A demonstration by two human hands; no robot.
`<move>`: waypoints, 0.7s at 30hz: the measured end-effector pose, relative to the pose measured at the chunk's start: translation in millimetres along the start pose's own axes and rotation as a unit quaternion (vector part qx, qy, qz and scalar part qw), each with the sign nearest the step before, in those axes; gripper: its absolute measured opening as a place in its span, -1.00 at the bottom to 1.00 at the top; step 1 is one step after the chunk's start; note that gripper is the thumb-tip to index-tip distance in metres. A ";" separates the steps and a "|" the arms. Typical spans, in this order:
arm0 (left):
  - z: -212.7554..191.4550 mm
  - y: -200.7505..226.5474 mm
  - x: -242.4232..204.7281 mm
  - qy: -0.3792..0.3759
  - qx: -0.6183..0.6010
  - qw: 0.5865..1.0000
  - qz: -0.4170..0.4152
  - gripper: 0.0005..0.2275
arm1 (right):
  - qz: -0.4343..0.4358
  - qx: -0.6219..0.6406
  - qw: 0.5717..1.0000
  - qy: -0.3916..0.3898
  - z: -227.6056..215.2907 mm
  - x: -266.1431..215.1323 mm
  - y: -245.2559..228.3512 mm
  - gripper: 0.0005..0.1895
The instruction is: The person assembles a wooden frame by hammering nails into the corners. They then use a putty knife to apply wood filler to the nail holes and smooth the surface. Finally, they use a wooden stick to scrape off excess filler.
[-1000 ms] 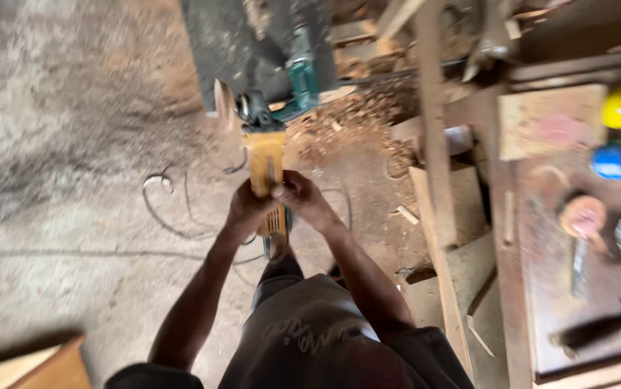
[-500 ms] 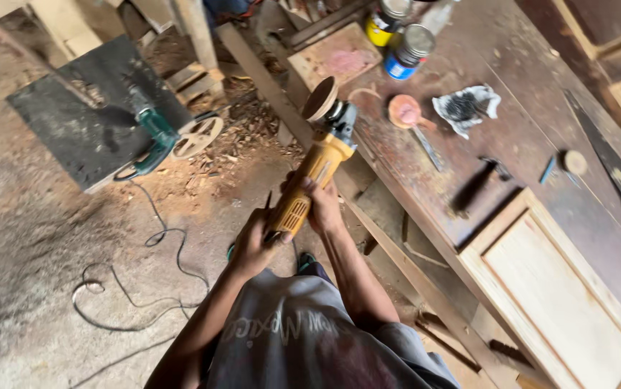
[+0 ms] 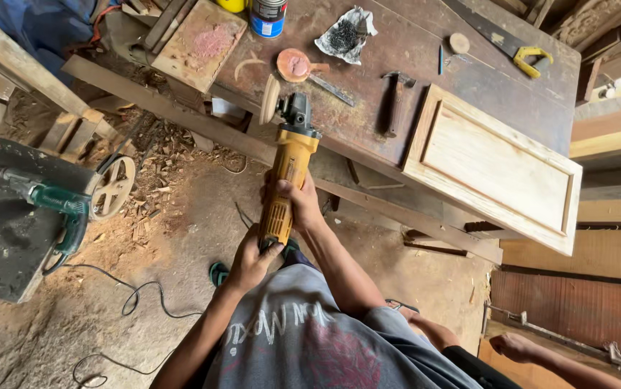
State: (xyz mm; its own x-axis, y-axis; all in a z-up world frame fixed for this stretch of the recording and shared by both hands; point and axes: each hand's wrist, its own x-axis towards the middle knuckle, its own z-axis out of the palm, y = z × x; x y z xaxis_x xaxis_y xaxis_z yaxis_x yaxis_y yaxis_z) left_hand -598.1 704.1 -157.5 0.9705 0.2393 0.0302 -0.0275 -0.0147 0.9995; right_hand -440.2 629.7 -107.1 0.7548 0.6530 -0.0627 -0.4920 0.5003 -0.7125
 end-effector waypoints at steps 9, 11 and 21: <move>-70.1 -6.3 -13.3 0.032 0.200 0.974 0.106 -0.33 | 0.001 0.004 0.999 0.044 -32.2 -28.3 -15.3 -0.34; -83.6 -3.8 -2.6 0.046 0.110 0.989 -0.088 -0.24 | 0.008 0.026 0.999 0.035 -42.0 -35.6 -20.8 -0.30; -28.2 36.7 121.7 0.180 0.128 0.974 0.052 -0.80 | 0.055 0.061 0.997 0.003 -58.2 -65.0 -16.7 -0.20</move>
State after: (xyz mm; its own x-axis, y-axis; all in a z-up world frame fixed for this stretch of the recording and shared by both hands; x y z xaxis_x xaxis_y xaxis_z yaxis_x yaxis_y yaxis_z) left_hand -487.7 760.1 -116.9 0.8173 0.5478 0.1789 -0.0162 -0.2885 0.9573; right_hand -455.8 545.9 -131.8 0.6949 0.7053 -0.1402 -0.6216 0.4911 -0.6103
